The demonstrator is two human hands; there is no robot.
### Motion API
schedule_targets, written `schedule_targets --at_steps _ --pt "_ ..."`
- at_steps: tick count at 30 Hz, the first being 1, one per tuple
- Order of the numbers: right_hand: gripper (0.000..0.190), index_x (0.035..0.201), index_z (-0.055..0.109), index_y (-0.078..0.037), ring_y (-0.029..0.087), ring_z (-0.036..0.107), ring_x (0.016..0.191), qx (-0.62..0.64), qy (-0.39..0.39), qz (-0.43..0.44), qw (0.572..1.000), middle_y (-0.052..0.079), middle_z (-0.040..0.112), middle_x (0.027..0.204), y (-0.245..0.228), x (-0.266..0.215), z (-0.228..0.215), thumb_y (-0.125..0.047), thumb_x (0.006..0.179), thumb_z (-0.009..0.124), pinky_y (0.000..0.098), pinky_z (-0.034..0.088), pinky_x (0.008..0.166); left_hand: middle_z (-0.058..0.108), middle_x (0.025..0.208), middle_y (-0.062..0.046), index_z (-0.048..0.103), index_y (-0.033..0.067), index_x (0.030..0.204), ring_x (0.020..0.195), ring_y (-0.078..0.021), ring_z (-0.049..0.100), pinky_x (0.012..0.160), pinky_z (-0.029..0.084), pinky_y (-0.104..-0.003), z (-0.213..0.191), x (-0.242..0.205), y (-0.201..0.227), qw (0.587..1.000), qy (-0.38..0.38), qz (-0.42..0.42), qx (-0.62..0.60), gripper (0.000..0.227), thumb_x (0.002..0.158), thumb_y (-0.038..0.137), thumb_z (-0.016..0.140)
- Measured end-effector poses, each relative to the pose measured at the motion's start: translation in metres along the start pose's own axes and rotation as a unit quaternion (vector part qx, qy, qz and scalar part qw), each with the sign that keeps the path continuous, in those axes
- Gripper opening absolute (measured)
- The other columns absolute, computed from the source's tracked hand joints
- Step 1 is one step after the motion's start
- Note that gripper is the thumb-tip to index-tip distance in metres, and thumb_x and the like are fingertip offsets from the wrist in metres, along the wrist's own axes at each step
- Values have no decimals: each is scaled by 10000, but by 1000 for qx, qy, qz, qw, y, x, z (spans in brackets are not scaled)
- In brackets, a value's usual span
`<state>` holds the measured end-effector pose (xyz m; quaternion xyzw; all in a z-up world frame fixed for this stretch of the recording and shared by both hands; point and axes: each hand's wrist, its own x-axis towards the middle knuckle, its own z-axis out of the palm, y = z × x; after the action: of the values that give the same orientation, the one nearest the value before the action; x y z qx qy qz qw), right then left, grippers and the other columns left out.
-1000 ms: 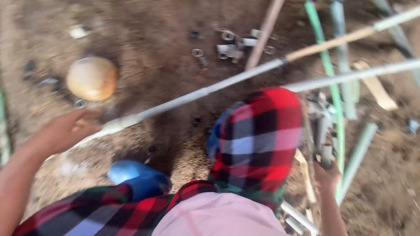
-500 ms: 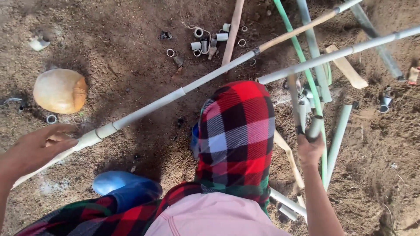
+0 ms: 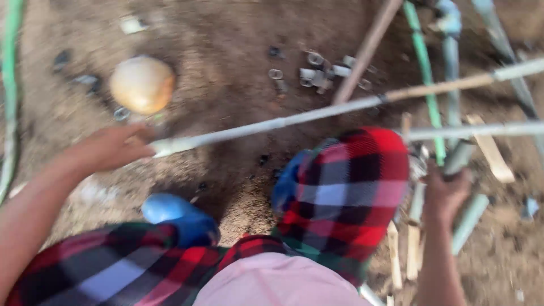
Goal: Assembling PVC pipes and fittings on the ground, including cleaning pipe ends with a knife.
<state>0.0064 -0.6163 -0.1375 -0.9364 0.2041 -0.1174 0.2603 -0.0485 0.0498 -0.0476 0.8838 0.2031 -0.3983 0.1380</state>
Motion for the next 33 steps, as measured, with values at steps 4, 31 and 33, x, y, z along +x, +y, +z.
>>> schedule_targets --at_steps 4,31,33 --pt "327 1050 604 -37 142 499 654 29 -125 -81 988 77 618 850 -88 48 -10 -351 1119 663 377 392 502 478 1352 -85 400 222 1351 1208 -304 477 976 376 -449 -10 -22 30 979 28 199 34 572 839 449 518" --pt "607 1334 456 -84 383 569 1078 -137 -538 -448 700 213 556 1113 -387 -193 197 -247 802 702 502 466 907 649 969 -59 545 154 1120 948 -238 642 860 511 -428 34 70 -68 982 86 168 -23 347 855 343 667" --pt "598 1297 506 -82 423 580 1057 -112 -499 -512 690 208 580 1075 -373 -207 219 -263 777 739 529 476 871 644 980 -75 543 149 1131 959 -258 641 861 516 -434 33 63 -84 989 81 124 -18 370 849 353 669"
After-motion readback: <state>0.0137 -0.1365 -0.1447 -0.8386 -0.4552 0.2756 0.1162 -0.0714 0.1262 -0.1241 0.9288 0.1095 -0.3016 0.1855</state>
